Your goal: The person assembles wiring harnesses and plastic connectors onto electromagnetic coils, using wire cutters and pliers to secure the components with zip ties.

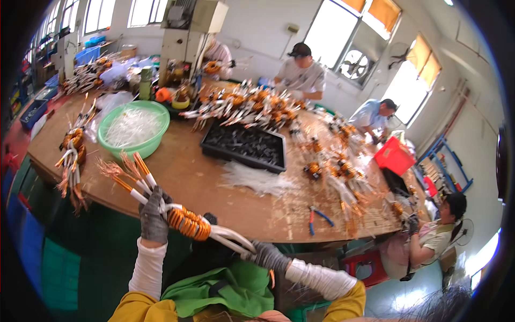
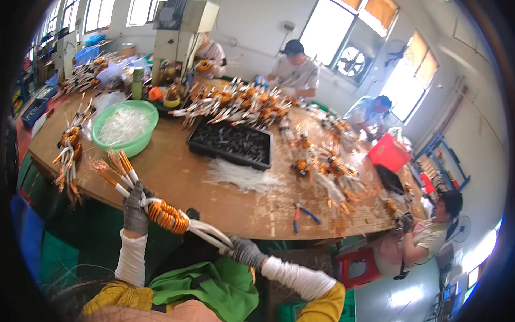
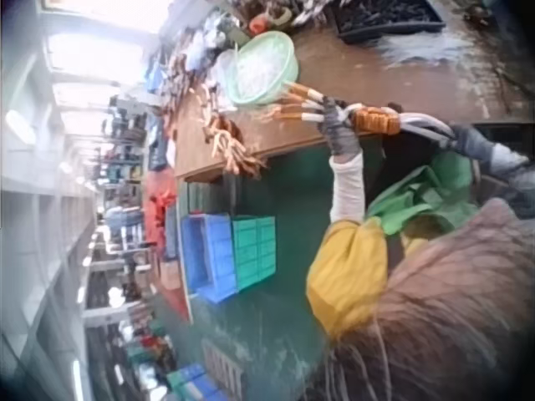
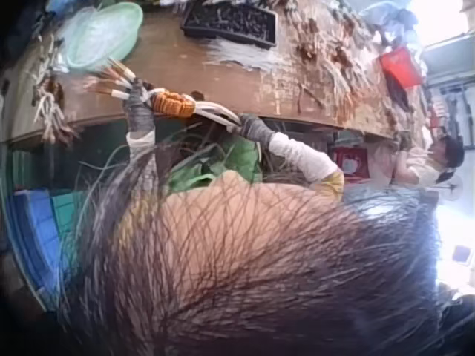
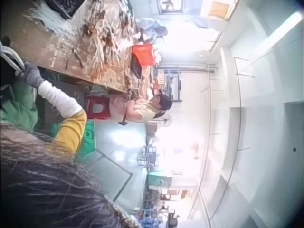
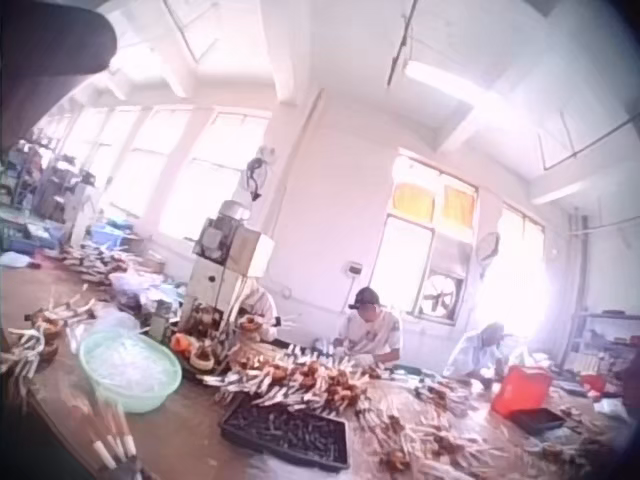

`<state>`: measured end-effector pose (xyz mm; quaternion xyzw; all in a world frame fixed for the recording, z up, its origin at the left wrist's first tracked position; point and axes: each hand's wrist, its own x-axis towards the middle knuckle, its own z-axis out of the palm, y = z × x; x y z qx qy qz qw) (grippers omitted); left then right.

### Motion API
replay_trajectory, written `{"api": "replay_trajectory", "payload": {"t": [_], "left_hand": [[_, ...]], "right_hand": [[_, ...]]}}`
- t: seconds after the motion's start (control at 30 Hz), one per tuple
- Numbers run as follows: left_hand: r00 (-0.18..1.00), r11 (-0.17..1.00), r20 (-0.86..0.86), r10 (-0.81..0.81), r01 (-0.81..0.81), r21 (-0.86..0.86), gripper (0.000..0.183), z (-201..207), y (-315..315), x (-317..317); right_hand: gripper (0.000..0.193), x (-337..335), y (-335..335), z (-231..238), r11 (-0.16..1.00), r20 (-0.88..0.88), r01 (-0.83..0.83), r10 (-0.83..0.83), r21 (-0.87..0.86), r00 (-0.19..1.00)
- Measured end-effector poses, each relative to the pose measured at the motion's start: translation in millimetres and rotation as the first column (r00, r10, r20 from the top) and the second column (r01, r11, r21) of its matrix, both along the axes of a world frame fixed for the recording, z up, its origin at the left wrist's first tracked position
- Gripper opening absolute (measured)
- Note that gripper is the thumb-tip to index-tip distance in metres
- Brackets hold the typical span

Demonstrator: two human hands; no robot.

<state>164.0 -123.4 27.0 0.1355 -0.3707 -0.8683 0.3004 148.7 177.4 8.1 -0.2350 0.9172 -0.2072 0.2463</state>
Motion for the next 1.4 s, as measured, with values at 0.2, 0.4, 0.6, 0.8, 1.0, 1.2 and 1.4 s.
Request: {"api": "replay_trajectory", "payload": {"t": [0.2, 0.4, 0.6, 0.8, 1.0, 1.2, 1.4], "left_hand": [[0.977, 0.960, -0.018, -0.214, 0.214, 0.182, 0.013, -61, -98, -23], [0.918, 0.975, 0.336, -0.211, 0.224, 0.000, 0.020, -26, -124, -18], [0.960, 0.902, 0.230, 0.161, -0.048, -0.429, 0.037, -77, -168, 4], [0.982, 0.160, 0.142, -0.124, 0.161, -0.974, 0.030, 12, -71, -44], [0.796, -0.513, 0.332, -0.507, 0.030, -0.858, 0.047, -2, 7, -108], [0.451, -0.568, 0.707, -0.545, 0.422, -0.707, 0.051, -24, 11, -146], [0.475, -0.682, 0.770, -0.426, 0.390, -0.618, 0.045, -19, 19, -147]], "right_hand": [[0.050, -59, -44, -2, 0.978, 0.128, -0.119, 0.142, -0.173, 0.982], [0.056, -122, -57, 5, 0.980, 0.186, -0.194, 0.200, -0.048, 0.962], [0.065, -133, -62, 6, 0.911, 0.023, -0.391, 0.391, 0.129, 0.920], [0.063, -143, -43, -4, 0.853, -0.102, -0.441, 0.483, 0.278, 0.870], [0.055, -162, 4, 60, 0.943, -0.259, -0.334, 0.323, 0.002, 0.910], [0.029, -119, 95, 147, 0.931, -0.428, 0.221, -0.333, -0.290, 0.840], [0.030, -39, 77, 112, 0.837, -0.154, 0.326, -0.428, -0.439, 0.890]]}}
